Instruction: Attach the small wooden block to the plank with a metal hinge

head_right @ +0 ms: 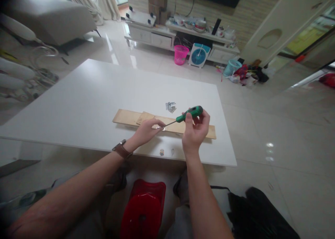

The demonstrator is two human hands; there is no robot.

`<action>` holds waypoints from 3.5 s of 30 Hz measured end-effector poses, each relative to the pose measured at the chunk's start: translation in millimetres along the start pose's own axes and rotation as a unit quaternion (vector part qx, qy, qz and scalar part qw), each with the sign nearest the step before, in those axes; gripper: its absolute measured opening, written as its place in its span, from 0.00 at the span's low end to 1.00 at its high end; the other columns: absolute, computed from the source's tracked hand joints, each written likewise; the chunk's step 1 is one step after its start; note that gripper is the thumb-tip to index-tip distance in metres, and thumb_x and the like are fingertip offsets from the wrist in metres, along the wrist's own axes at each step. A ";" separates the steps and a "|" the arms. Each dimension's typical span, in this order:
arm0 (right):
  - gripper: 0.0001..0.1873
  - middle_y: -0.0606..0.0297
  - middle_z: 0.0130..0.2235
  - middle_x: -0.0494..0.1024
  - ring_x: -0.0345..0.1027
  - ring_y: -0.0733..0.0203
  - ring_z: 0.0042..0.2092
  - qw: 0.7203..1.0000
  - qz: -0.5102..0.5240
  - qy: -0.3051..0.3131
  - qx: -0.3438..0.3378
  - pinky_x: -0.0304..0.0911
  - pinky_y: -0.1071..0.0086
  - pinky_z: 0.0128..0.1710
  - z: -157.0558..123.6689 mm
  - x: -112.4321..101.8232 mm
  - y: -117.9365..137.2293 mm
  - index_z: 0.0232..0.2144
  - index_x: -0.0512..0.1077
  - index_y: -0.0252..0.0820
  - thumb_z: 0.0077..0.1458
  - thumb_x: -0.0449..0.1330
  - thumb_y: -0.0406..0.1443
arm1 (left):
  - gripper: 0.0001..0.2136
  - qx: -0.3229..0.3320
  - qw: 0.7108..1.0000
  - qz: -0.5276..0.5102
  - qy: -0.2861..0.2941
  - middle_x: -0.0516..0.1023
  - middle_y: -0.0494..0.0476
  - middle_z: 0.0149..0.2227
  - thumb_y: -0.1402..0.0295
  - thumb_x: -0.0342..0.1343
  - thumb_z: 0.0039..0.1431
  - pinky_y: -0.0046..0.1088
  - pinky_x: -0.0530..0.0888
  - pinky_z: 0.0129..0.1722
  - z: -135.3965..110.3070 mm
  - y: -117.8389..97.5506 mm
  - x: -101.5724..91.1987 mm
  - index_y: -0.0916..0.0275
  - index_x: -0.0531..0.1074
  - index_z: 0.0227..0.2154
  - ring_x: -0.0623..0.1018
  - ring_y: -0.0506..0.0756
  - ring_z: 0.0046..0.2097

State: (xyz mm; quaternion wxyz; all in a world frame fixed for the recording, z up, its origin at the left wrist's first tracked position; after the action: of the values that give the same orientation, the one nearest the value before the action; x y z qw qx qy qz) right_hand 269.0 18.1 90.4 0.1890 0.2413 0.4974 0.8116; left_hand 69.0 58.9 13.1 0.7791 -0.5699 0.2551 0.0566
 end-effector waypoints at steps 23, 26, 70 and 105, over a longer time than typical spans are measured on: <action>0.26 0.63 0.55 0.80 0.81 0.59 0.48 0.984 -0.073 0.162 -0.029 0.83 0.60 0.48 -16.4 50.3 -21.6 0.60 0.72 0.54 0.61 0.68 0.48 | 0.07 -0.037 0.998 -0.029 0.044 0.86 0.56 0.33 0.80 0.61 0.55 0.30 0.80 0.43 17.0 18.2 -12.2 0.63 0.82 0.32 0.84 0.55 0.37; 0.26 0.63 0.56 0.80 0.81 0.59 0.49 0.983 -0.072 0.163 -0.033 0.82 0.60 0.49 -19.4 53.5 -21.8 0.59 0.73 0.54 0.61 0.68 0.47 | 0.07 -0.033 0.999 -0.024 0.036 0.86 0.55 0.33 0.80 0.60 0.55 0.30 0.79 0.42 15.6 19.6 -12.7 0.62 0.81 0.31 0.83 0.54 0.37; 0.24 0.65 0.52 0.80 0.81 0.59 0.46 0.961 -0.133 0.218 -0.107 0.84 0.64 0.42 -31.7 77.5 -18.0 0.57 0.73 0.56 0.60 0.71 0.40 | 0.19 0.031 0.998 -0.044 0.027 0.85 0.56 0.39 0.85 0.60 0.46 0.32 0.81 0.45 19.0 12.8 -24.3 0.64 0.80 0.42 0.83 0.55 0.42; 0.34 0.59 0.59 0.80 0.79 0.52 0.54 0.945 -0.158 0.281 -0.050 0.80 0.54 0.51 -33.9 80.3 -29.1 0.66 0.64 0.56 0.59 0.65 0.36 | 0.05 0.017 0.986 -0.162 -0.039 0.82 0.50 0.32 0.73 0.64 0.60 0.27 0.81 0.43 22.5 -1.0 -30.1 0.62 0.76 0.39 0.83 0.50 0.36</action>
State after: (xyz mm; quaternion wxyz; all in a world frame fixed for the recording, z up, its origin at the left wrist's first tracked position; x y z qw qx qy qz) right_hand 186.1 50.3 67.4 0.1794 -0.0882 0.5212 0.8297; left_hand 50.9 85.3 32.8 0.7967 -0.5879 0.1298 -0.0524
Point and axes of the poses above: each hand's wrist, its own z-axis towards the middle knuckle, its own x-axis out of the palm, y = z × x, the point moved 7 cm from there along z, towards the middle knuckle
